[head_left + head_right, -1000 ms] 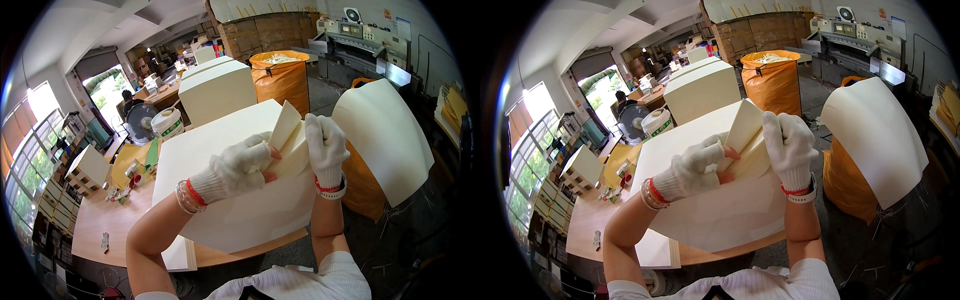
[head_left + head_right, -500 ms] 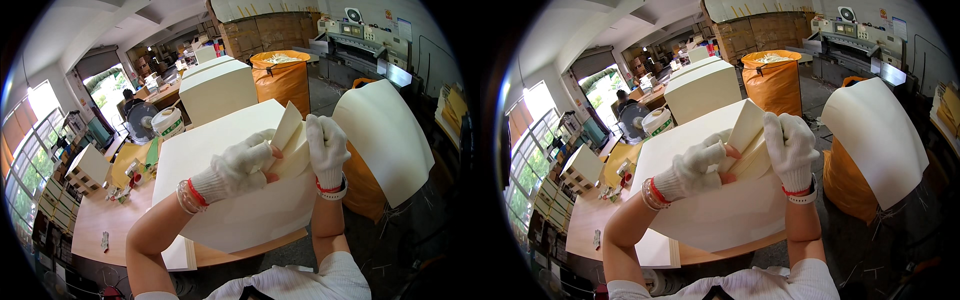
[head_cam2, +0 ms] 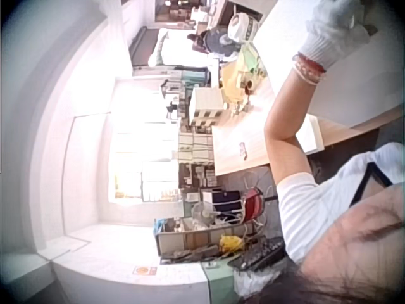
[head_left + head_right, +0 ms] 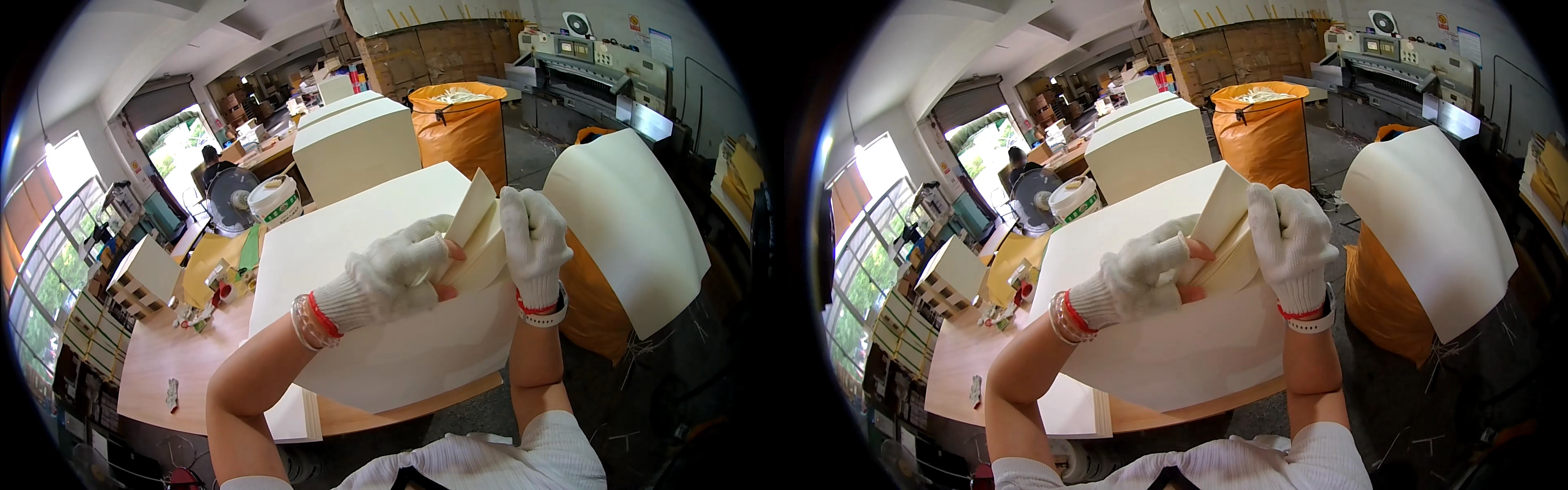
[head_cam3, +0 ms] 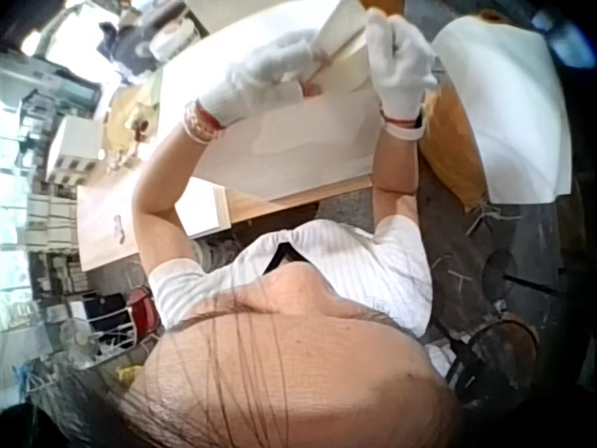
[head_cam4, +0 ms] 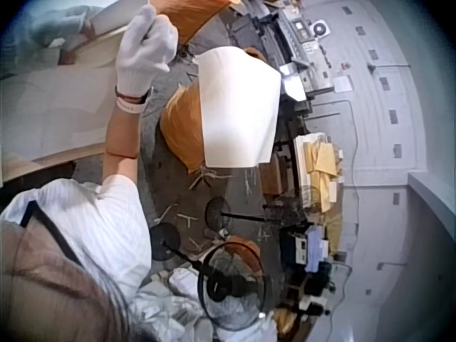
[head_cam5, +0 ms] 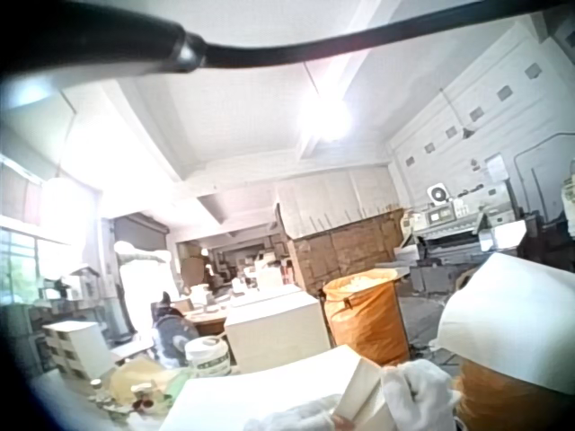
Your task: The person lifts large white cardboard sheets one by one from a stack and places them onto another stack on a wooden table.
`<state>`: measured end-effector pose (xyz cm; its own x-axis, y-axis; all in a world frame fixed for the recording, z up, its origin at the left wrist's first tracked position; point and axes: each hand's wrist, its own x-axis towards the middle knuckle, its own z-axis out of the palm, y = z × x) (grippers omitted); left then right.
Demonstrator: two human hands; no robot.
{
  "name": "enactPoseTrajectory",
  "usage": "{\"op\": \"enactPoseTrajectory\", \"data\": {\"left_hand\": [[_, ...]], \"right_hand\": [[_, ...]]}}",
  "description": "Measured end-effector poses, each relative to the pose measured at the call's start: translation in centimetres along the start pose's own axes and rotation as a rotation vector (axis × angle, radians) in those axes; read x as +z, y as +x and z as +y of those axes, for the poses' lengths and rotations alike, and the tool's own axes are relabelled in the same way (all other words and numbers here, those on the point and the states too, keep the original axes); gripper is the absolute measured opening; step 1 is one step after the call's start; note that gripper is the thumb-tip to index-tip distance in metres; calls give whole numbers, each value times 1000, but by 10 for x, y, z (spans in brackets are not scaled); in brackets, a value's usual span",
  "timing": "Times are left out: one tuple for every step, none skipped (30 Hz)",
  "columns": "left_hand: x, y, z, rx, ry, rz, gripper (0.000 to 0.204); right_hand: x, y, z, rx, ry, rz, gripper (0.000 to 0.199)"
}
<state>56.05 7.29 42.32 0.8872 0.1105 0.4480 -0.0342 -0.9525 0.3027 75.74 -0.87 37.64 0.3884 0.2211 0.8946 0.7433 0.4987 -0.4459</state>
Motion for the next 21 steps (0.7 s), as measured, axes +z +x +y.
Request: {"op": "enactPoseTrajectory", "data": {"left_hand": [[-1, 0, 2, -19, -7, -2, 47], [-2, 1, 5, -38, -13, -3, 47], [-3, 1, 7, -58, -19, -4, 46], [-2, 2, 5, -18, -44, 11, 45], [1, 5, 3, 22, -70, 27, 44], [1, 5, 2, 23, -58, 10, 43], [0, 5, 2, 22, -44, -6, 42], [-3, 3, 3, -18, 6, -55, 42], [-4, 3, 4, -57, 56, -103, 41], [-4, 2, 2, -13, 40, -89, 41], [-3, 3, -3, 31, 23, -75, 41], [-2, 3, -5, 75, 7, -60, 40], [-2, 2, -4, 59, 13, -48, 41], [0, 2, -3, 42, 19, -36, 41], [1, 1, -2, 25, 25, -23, 41], [1, 1, 0, 11, 28, -14, 41], [1, 1, 1, -2, 31, -6, 42], [1, 1, 2, -16, 34, 3, 42], [0, 1, 3, -21, 10, 0, 43], [-1, 1, 2, -25, -13, -4, 43], [-1, 1, 2, -30, -37, -7, 44]], "right_hand": [[0, 0, 1, -20, -4, 1, 20], [0, 0, 0, -34, -4, -2, 20], [-1, 1, -2, -49, -2, -5, 20], [-2, 1, -3, -64, -3, -8, 20], [-2, 1, -2, -82, -21, -14, 20], [-4, 0, 0, -100, -40, -21, 20], [-4, 0, 2, -118, -56, -27, 20], [-3, 0, 1, -76, -37, -25, 21], [-2, 0, -1, -35, -18, -23, 21], [-1, 0, -2, 6, 0, -22, 22], [-1, 0, -3, 17, 0, -15, 22], [0, 0, -3, 29, -1, -9, 23], [0, 0, -2, 41, -3, -1, 23], [0, 0, -1, 42, -10, -2, 24], [0, 0, -1, 44, -16, -4, 25], [-1, 0, 0, 45, -23, -7, 26], [-1, 0, -1, 33, -23, -3, 25], [0, 0, -1, 21, -23, 0, 25], [-1, 0, -2, 9, -23, 3, 25], [-1, 0, -2, 9, -16, 4, 24], [-1, 0, -2, 10, -9, 6, 23]]}}
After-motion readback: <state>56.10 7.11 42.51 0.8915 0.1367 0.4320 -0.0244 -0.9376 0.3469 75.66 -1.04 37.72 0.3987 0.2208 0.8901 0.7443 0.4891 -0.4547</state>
